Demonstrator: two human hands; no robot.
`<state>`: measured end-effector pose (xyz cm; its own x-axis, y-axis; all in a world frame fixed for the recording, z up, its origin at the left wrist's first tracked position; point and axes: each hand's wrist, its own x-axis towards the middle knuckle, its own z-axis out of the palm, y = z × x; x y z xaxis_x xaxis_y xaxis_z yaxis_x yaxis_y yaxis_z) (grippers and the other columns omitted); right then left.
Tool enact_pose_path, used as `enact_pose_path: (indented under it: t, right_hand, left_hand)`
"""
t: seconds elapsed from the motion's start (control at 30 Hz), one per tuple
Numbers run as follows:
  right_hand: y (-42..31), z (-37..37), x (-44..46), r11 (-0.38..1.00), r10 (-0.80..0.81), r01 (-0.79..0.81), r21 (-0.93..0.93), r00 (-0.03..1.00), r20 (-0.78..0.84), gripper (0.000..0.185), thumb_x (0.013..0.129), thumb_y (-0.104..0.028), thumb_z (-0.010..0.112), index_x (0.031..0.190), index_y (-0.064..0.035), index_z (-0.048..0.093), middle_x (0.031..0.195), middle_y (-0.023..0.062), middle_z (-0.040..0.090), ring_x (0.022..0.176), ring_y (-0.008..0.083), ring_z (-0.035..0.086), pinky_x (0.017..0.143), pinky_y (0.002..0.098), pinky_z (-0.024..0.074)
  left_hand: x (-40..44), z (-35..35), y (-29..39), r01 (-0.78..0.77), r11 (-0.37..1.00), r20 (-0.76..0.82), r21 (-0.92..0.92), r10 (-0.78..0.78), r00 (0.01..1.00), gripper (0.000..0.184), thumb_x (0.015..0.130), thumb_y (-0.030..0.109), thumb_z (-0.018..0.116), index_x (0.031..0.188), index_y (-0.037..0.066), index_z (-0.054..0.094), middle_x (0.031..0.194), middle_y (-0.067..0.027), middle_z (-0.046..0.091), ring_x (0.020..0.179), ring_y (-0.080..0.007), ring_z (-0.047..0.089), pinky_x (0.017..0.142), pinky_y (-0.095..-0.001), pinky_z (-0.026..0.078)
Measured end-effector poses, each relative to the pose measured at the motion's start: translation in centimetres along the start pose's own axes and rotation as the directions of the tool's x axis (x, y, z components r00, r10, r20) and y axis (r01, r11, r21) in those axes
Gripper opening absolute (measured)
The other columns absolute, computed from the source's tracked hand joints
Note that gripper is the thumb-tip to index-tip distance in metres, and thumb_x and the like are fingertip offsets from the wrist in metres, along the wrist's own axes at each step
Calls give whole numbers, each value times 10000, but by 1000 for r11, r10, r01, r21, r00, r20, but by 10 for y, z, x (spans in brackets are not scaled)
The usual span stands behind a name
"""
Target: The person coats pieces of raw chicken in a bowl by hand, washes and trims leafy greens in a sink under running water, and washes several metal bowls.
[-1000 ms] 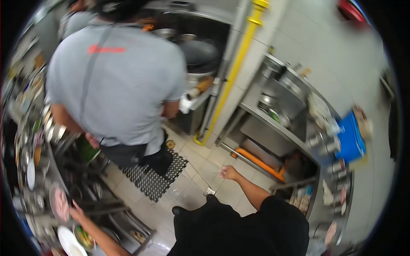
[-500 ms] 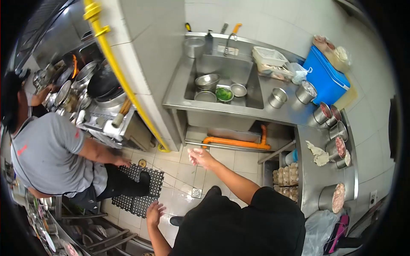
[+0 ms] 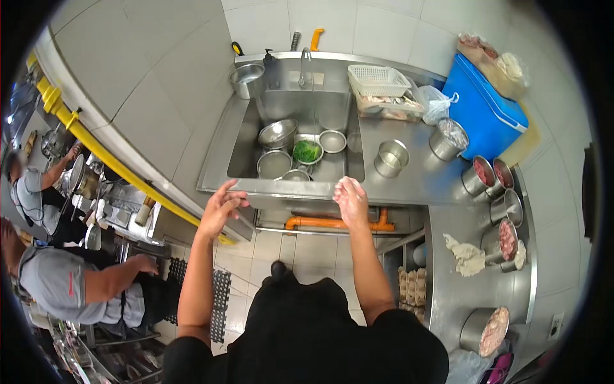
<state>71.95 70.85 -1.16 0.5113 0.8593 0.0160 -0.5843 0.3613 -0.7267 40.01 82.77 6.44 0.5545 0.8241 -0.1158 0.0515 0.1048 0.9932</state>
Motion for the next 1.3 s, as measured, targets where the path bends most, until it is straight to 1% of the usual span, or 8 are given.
enact_pose_path:
  t: [0.27, 0.5, 0.7, 0.77, 0.93, 1.0, 1.13, 1.3]
  right_hand:
    - [-4, -30, 103, 982, -116, 89, -168, 981, -158, 193, 896, -167, 627, 1019, -29, 573, 829, 15, 554, 693, 61, 518, 600, 209, 443]
    - [10, -34, 215, 979, -138, 83, -187, 942, -307, 181, 943, -255, 553, 954, -75, 557, 808, 4, 537, 681, 82, 505, 582, 226, 429]
    - [35, -52, 260, 995, -49, 7, -101, 907, -419, 215, 951, -276, 538, 968, -63, 563, 809, -1, 551, 673, 75, 509, 582, 209, 422]
    - [39, -56, 265, 992, -53, -7, -130, 887, -459, 220, 953, -275, 534, 968, -57, 563, 803, 0, 555, 673, 74, 509, 583, 209, 422]
    - [48, -75, 288, 989, 4, -73, -126, 877, -481, 254, 946, -313, 539, 1042, -80, 568, 899, -6, 584, 752, 74, 538, 637, 216, 441]
    - [50, -81, 313, 981, 75, -147, -127, 888, -454, 350, 950, -377, 508, 1173, -108, 539, 1079, 29, 586, 964, 135, 553, 771, 278, 457]
    - [65, -75, 400, 983, 149, -178, -39, 909, -389, 435, 941, -416, 496, 1240, -100, 483, 1215, 78, 521, 1078, 233, 516, 854, 375, 444]
    - [96, -87, 528, 878, 465, -370, 302, 807, -364, 293, 919, -257, 453, 1127, -51, 483, 1257, 151, 439, 1102, 320, 484, 926, 478, 417]
  left_hand:
    - [223, 51, -30, 115, 988, 341, -102, -74, 937, 560, 873, 101, 550, 1377, 17, 322, 1142, -142, 584, 910, -159, 635, 614, -222, 486]
    - [430, 77, -38, 221, 970, 248, -103, -190, 950, 476, 899, 148, 534, 1335, 23, 389, 1111, -111, 604, 855, -150, 631, 575, -224, 494]
    - [596, 83, -39, -336, 790, 106, 513, 331, 938, 324, 871, 184, 569, 1122, -20, 561, 734, -35, 604, 618, -109, 562, 533, -267, 469]
    - [623, 89, -28, -376, 775, 130, 509, 363, 923, 338, 775, 160, 574, 1066, -12, 595, 833, -171, 663, 769, -261, 644, 721, -346, 499]
    - [583, 105, 68, -316, 878, 40, 360, 324, 945, 325, 827, 217, 516, 1048, -12, 583, 867, -183, 654, 805, -259, 631, 713, -369, 474]
    - [581, 111, 91, -374, 863, 210, 341, 318, 925, 356, 867, 256, 499, 1081, -15, 582, 783, -47, 574, 721, -137, 534, 668, -295, 442]
    - [594, 139, 112, -309, 718, 264, 624, 178, 948, 354, 858, 267, 493, 1031, -30, 579, 820, -91, 586, 766, -157, 537, 709, -306, 433]
    - [615, 161, 117, -348, 692, 376, 632, 118, 919, 441, 815, 297, 478, 981, -101, 570, 979, -313, 591, 937, -410, 587, 845, -426, 435]
